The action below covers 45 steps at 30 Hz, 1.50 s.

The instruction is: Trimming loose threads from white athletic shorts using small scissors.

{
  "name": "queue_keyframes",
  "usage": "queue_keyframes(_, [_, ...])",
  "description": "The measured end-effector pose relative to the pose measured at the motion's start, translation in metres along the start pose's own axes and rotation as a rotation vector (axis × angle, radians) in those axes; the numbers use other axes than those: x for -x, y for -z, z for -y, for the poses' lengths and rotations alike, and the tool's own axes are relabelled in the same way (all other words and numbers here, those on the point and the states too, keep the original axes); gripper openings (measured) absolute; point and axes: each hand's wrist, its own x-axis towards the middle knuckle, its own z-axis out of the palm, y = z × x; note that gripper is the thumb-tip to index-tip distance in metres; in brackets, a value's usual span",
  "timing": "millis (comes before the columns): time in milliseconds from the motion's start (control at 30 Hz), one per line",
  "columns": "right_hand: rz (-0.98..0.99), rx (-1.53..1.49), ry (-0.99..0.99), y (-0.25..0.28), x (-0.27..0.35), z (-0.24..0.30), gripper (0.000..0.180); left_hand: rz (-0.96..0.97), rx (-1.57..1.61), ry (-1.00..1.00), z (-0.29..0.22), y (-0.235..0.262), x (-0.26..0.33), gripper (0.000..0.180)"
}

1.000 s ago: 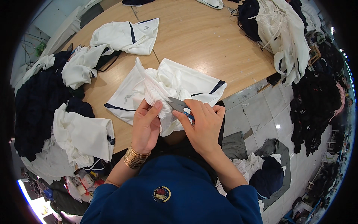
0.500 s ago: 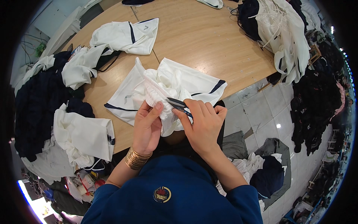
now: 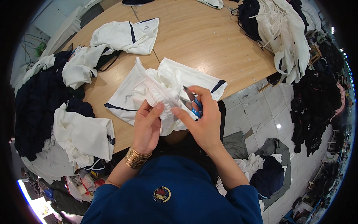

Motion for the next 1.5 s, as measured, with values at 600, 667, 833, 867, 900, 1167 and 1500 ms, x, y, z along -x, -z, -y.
queue_keyframes(600, [-0.149, 0.391, 0.016, 0.052, -0.026, -0.091, 0.011, -0.327, -0.273, -0.046, -0.028, 0.122, 0.0, 0.033])
queue_keyframes(667, [-0.119, 0.284, -0.033, 0.049, -0.022, -0.085, 0.012, -0.407, -0.522, -0.027, -0.016, 0.128, 0.016, 0.038])
queue_keyframes(833, [0.067, 0.158, -0.077, 0.005, -0.026, -0.068, 0.026, 0.199, -0.552, 0.619, 0.006, 0.109, 0.028, 0.045])
queue_keyframes(867, [0.099, 0.22, -0.075, -0.007, -0.031, -0.061, 0.033, 0.193, -0.55, 0.616, 0.013, 0.102, 0.022, 0.045])
queue_keyframes(900, [0.112, 0.247, -0.096, -0.021, -0.037, -0.057, 0.042, 0.126, -0.39, 0.657, 0.019, 0.097, 0.013, 0.047])
queue_keyframes(1167, [0.315, 0.144, -0.161, -0.055, -0.064, -0.082, 0.069, -0.054, -0.262, 0.155, 0.033, 0.083, 0.0, 0.041])
queue_keyframes(1500, [0.206, -1.53, -0.677, -0.029, -0.03, -0.058, 0.059, 0.194, 0.419, 0.034, 0.0, 0.116, 0.002, 0.041])
